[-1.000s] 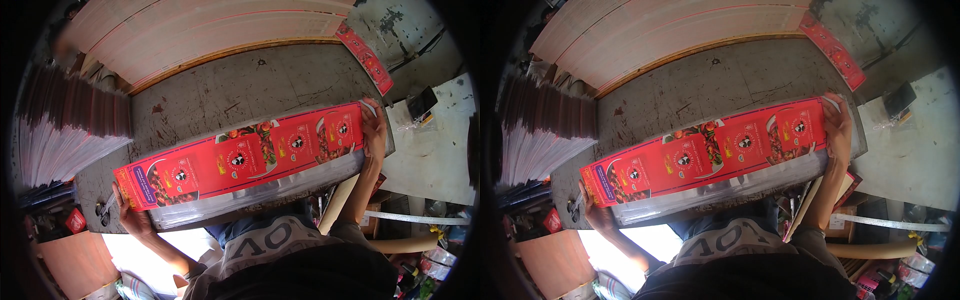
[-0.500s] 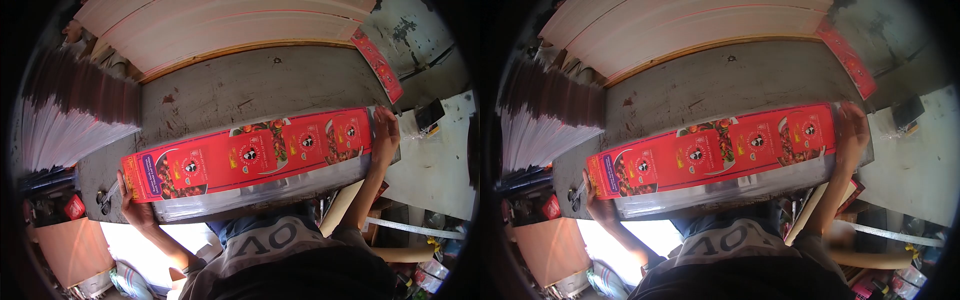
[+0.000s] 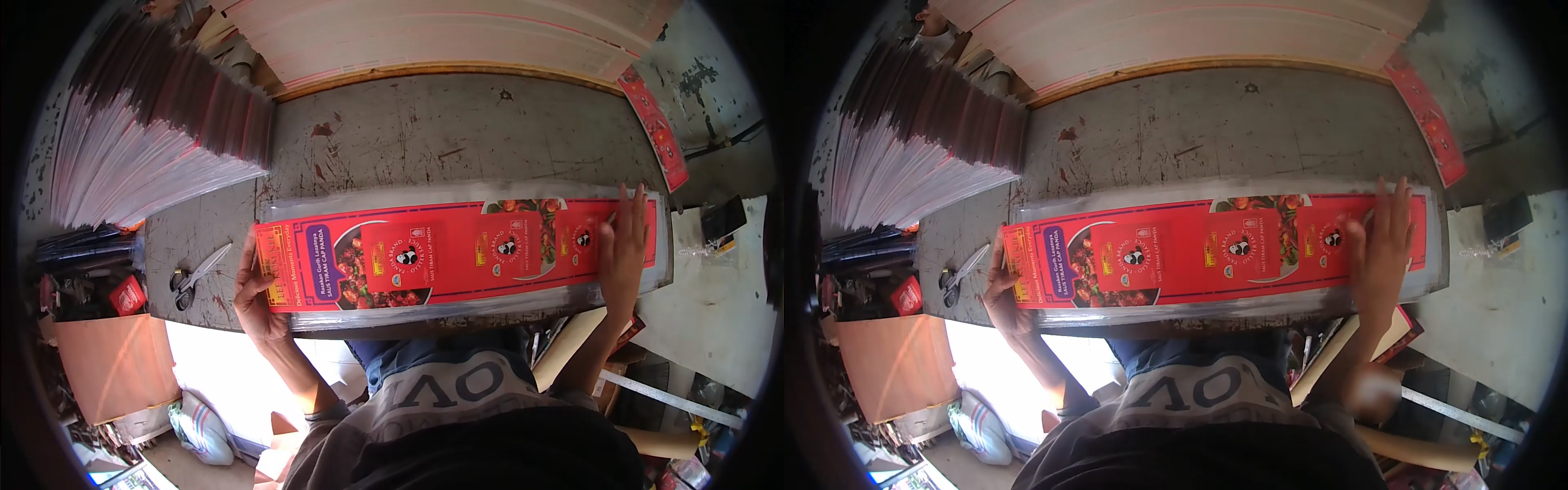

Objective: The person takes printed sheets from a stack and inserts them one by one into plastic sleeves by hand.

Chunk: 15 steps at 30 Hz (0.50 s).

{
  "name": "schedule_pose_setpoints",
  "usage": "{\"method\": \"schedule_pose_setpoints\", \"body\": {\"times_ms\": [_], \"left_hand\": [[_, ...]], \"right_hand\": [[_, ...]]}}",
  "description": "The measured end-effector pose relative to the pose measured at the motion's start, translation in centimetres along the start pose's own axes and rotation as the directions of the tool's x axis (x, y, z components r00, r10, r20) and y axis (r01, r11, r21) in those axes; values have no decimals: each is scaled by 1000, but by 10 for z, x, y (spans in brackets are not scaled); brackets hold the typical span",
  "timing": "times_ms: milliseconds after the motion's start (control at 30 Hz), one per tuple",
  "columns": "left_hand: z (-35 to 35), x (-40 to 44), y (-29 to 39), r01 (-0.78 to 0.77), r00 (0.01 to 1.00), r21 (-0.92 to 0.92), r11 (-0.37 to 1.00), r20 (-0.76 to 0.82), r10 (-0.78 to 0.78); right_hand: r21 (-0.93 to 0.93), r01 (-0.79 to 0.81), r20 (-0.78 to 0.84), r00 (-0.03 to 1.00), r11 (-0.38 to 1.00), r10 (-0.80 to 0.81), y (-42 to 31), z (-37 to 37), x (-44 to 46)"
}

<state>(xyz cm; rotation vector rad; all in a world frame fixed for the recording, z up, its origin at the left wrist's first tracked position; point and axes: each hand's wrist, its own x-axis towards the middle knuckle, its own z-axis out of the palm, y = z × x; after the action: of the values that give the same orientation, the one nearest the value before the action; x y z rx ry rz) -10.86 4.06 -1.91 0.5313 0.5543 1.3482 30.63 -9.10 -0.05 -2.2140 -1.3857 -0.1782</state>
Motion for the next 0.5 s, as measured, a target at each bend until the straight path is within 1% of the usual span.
{"method": "schedule_pose_setpoints", "body": {"times_ms": [33, 67, 100, 167, 200, 233, 300, 367, 433, 467, 500], "left_hand": [[-1, 0, -3, -41, 999, 36, 999, -1, 41], [-4, -1, -5, -43, 999, 37, 998, -6, 44], [-5, 1, -6, -49, 999, 80, 996, 6, 49], [-1, 2, -7, -58, 998, 135, 989, 36, 54], [2, 3, -9, -59, 998, 140, 988, 33, 55], [4, 3, -10, -68, 997, 149, 987, 33, 64], [6, 3, -12, -76, 997, 155, 985, 35, 71], [7, 2, -12, -74, 997, 152, 986, 33, 70], [5, -1, -13, -67, 998, 153, 986, 12, 66], [3, -1, -13, -60, 998, 153, 986, -10, 63], [-1, 0, -13, -67, 998, 153, 986, -6, 69]], "right_hand": [[-169, 14, 76, 997, 986, -1, -5, 8, -7], [-329, 44, 151, 989, 943, 7, -12, 13, -12], [-325, 47, 155, 988, 944, 4, -20, 17, -14], [-225, 185, 194, 971, 957, -142, -40, 24, -18], [-174, 265, 259, 941, 948, -215, -60, 25, -20], [-119, 338, 317, 904, 934, -287, -85, 25, -22], [83, 466, 443, 775, 881, -451, -132, 29, -27], [360, 566, 437, 600, 742, -670, -174, 50, -43], [493, 667, 338, 445, 559, -829, -214, 79, -70], [491, 671, 333, 444, 555, -832, -228, 84, -77], [434, 737, 303, 423, 518, -854, -240, 88, -84]]}}
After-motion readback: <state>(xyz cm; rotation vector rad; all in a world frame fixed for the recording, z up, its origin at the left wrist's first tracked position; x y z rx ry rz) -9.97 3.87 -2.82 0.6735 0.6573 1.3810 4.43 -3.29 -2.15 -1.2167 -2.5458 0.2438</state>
